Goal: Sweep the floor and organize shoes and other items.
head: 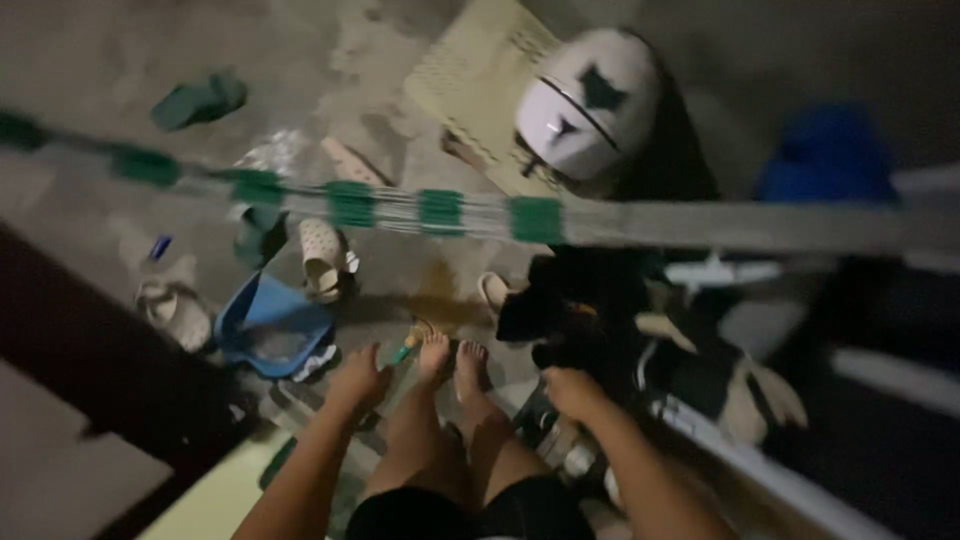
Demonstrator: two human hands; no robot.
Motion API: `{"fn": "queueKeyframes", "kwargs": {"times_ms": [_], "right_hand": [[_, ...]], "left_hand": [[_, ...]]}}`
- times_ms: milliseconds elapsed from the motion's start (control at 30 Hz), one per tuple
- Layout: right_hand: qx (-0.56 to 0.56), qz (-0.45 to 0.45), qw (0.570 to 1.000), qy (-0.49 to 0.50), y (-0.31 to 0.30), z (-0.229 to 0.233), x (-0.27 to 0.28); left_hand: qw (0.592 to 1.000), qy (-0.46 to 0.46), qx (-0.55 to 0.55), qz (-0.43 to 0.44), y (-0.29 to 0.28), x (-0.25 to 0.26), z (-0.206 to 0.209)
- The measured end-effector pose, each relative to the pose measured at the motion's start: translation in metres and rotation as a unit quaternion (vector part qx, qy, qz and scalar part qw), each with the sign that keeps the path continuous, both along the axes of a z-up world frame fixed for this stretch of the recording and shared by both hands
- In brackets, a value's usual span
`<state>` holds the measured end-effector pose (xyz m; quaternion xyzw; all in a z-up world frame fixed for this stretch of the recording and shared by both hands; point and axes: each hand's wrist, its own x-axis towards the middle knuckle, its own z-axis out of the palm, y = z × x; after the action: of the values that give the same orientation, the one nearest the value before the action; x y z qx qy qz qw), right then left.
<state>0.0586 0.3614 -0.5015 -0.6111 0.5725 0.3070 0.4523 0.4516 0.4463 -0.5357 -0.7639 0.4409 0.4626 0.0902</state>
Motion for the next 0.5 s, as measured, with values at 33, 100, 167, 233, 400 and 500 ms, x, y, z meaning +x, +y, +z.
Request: {"fn": "queueKeyframes", "kwargs": {"times_ms": [33,100,167,233,400,500], "right_hand": [[-0.001,0.023,1.000,-0.002,-0.012,-0.006,0.009],[0.016,0.149,0.989,0.008,-0.022,-0.012,0.019],[0.013,0.186,0.982,-0.006,-0.041,-0.008,0.037],[0.007,0.212,0.977,-0.019,-0.055,-0.006,0.054],[0.010,0.108,0.994,0.030,-0.081,-0.017,0.090],[-0.024,0.115,0.992,-0.048,-0.085,-0.085,0.060]], "left_hand": [[1.000,-0.002,-0.001,0.023,0.004,0.007,-0.018],[0.994,-0.014,-0.060,0.088,0.030,0.011,-0.053],[0.988,-0.028,-0.078,0.130,0.051,0.006,-0.060],[0.981,-0.041,-0.101,0.160,0.061,-0.002,-0.048],[0.969,0.007,0.001,0.248,0.110,-0.023,-0.049],[0.952,0.011,0.075,0.296,0.129,-0.024,-0.006]]}}
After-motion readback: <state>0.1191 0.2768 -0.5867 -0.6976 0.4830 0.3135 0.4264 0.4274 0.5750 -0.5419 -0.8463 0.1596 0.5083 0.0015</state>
